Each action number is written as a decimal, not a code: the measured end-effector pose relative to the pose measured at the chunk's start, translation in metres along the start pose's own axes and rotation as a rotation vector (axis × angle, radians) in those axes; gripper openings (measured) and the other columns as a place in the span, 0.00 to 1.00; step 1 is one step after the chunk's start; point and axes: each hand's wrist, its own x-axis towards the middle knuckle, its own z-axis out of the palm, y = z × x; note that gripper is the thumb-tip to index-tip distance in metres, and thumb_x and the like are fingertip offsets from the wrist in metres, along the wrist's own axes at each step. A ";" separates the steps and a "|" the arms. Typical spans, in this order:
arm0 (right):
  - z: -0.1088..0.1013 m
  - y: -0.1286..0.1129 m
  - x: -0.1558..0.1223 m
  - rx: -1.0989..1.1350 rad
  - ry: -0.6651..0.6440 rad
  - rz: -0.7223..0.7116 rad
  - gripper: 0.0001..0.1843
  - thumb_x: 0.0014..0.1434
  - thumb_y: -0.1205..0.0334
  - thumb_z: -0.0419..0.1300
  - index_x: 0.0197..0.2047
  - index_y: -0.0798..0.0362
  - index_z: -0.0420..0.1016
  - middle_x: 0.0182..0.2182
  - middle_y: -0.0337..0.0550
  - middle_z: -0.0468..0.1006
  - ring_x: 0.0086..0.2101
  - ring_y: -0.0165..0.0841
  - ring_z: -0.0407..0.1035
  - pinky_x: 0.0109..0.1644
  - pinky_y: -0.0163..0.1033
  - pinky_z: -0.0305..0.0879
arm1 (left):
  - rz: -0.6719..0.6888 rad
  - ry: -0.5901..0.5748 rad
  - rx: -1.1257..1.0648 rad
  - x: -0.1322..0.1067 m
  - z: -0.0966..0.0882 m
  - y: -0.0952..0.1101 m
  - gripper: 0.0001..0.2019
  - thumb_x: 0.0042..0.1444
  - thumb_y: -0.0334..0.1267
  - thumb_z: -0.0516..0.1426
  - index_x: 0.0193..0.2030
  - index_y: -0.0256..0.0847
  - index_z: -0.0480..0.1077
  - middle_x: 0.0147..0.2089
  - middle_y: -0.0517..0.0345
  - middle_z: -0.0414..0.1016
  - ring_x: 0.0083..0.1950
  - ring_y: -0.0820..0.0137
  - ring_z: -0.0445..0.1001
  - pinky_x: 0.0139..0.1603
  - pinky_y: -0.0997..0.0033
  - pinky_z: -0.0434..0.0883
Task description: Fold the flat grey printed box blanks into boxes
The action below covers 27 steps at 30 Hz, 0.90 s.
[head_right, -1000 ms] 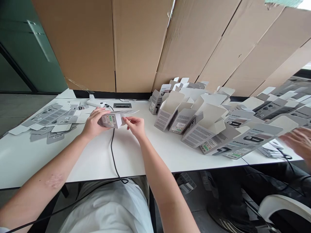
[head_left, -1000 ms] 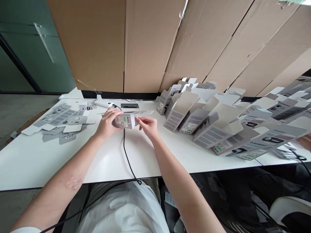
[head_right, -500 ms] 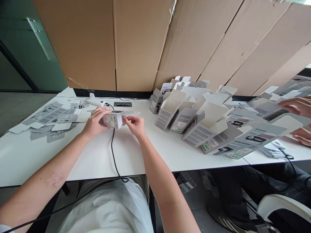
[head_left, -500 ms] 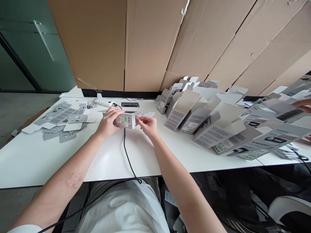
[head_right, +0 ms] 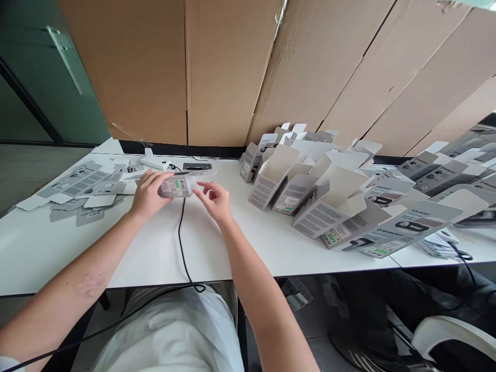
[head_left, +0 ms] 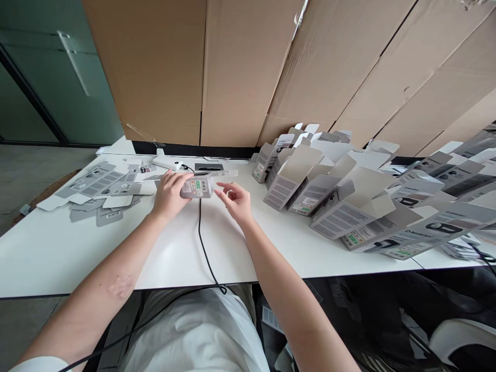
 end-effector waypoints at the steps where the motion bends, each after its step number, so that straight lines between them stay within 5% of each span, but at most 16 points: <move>1: 0.001 0.000 -0.001 -0.013 -0.042 -0.023 0.33 0.63 0.26 0.74 0.51 0.49 0.94 0.32 0.41 0.76 0.27 0.29 0.56 0.32 0.40 0.60 | 0.013 -0.010 0.002 0.000 0.000 0.001 0.28 0.60 0.30 0.66 0.67 0.48 0.79 0.64 0.50 0.85 0.66 0.49 0.83 0.84 0.35 0.66; 5: 0.006 0.000 -0.004 -0.018 -0.163 -0.073 0.31 0.70 0.29 0.68 0.43 0.51 0.94 0.28 0.41 0.71 0.28 0.31 0.59 0.34 0.41 0.59 | 0.078 -0.024 -0.002 0.000 0.000 0.008 0.28 0.62 0.29 0.64 0.68 0.49 0.78 0.66 0.50 0.85 0.67 0.50 0.82 0.86 0.36 0.65; 9: 0.002 -0.001 -0.003 0.047 -0.202 0.020 0.33 0.68 0.27 0.69 0.46 0.51 0.93 0.30 0.43 0.76 0.28 0.32 0.64 0.31 0.40 0.62 | 0.099 -0.052 -0.015 0.003 -0.006 0.004 0.30 0.63 0.29 0.63 0.72 0.48 0.76 0.69 0.48 0.83 0.71 0.48 0.80 0.88 0.33 0.60; 14: -0.008 0.002 0.006 0.106 0.066 0.092 0.39 0.64 0.20 0.69 0.44 0.53 0.87 0.30 0.43 0.75 0.28 0.32 0.64 0.25 0.38 0.63 | 0.069 -0.057 -0.091 0.008 -0.016 -0.011 0.37 0.61 0.34 0.67 0.77 0.46 0.70 0.70 0.45 0.80 0.71 0.47 0.79 0.90 0.29 0.56; 19: -0.016 0.001 0.013 0.172 0.259 0.031 0.40 0.67 0.21 0.66 0.61 0.49 0.84 0.40 0.44 0.77 0.28 0.31 0.67 0.26 0.38 0.68 | 0.082 -0.164 -0.187 0.014 -0.034 -0.012 0.38 0.65 0.39 0.68 0.81 0.50 0.67 0.70 0.47 0.78 0.71 0.50 0.79 0.91 0.27 0.48; 21: -0.017 -0.001 0.012 0.166 0.247 0.007 0.39 0.71 0.22 0.62 0.64 0.48 0.85 0.38 0.46 0.80 0.30 0.34 0.71 0.32 0.41 0.73 | 0.067 -0.242 -0.220 0.015 -0.041 -0.010 0.41 0.67 0.43 0.68 0.85 0.52 0.65 0.69 0.46 0.77 0.70 0.50 0.79 0.90 0.29 0.53; 24: -0.016 -0.004 0.010 0.127 0.197 -0.015 0.38 0.75 0.23 0.57 0.59 0.48 0.89 0.36 0.49 0.83 0.33 0.39 0.76 0.40 0.46 0.77 | -0.005 -0.341 -0.282 0.016 -0.050 -0.011 0.45 0.68 0.51 0.70 0.88 0.54 0.62 0.71 0.45 0.76 0.68 0.49 0.79 0.78 0.43 0.75; 27: -0.014 -0.004 0.008 0.132 0.135 0.021 0.40 0.74 0.22 0.57 0.56 0.48 0.90 0.44 0.50 0.88 0.26 0.34 0.71 0.37 0.46 0.76 | -0.052 -0.386 -0.331 0.016 -0.057 -0.015 0.46 0.67 0.56 0.71 0.88 0.56 0.63 0.72 0.45 0.76 0.66 0.50 0.80 0.69 0.52 0.82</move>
